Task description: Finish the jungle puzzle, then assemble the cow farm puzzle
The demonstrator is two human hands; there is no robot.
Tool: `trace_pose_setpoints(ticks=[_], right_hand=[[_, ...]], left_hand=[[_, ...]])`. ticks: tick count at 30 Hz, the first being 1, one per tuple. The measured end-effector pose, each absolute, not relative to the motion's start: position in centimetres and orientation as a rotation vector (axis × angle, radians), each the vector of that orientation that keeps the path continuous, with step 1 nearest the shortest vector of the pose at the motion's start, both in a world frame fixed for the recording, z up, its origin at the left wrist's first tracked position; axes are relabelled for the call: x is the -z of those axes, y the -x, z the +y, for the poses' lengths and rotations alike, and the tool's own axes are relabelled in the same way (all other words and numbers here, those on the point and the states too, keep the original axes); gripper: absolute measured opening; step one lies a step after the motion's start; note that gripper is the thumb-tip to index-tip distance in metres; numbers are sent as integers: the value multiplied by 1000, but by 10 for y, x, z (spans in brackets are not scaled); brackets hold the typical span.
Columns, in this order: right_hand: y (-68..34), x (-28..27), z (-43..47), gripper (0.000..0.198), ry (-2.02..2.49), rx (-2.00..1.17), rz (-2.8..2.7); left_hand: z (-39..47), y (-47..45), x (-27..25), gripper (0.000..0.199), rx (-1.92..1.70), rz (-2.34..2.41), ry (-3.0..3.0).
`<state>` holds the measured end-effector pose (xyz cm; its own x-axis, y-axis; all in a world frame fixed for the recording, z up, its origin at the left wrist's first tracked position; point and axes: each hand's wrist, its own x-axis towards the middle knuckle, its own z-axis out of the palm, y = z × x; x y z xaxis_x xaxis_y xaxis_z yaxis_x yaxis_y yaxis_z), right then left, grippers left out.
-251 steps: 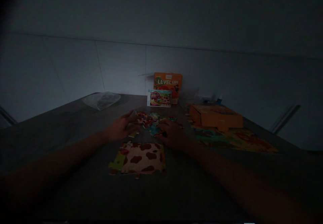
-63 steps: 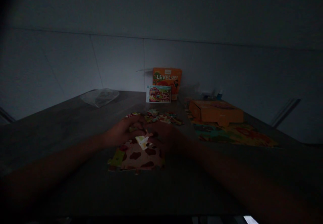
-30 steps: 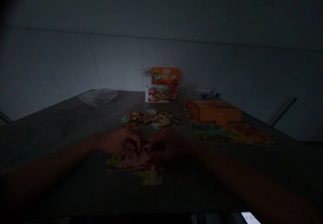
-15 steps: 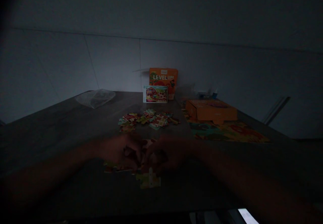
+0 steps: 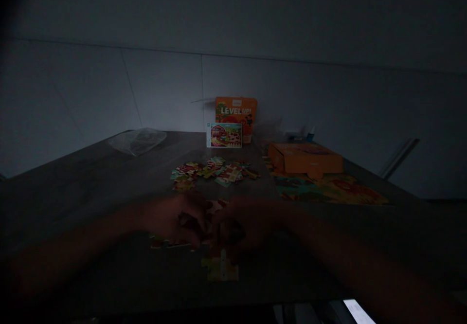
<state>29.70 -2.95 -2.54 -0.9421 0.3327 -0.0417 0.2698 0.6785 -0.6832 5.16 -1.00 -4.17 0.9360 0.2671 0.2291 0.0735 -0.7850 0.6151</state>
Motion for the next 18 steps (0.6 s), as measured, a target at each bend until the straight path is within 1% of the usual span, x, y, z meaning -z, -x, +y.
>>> trace_pose_setpoints(ticks=[4, 7, 11, 18], right_hand=[[-297, 32, -26, 35, 445, -1140, -2788], [-297, 35, -23, 39, 421, -1165, -2795], [-298, 36, -21, 41, 412, -1202, -2777], [-299, 33, -21, 42, 541, -1211, -2775]], left_hand=[[-13, -57, 44, 12, -473, 110, -2443], [-17, -61, 44, 9, -458, 44, -2438], [-19, -64, 43, 8, -456, 36, -2463], [-19, -62, 42, 5, -441, 82, -2418]])
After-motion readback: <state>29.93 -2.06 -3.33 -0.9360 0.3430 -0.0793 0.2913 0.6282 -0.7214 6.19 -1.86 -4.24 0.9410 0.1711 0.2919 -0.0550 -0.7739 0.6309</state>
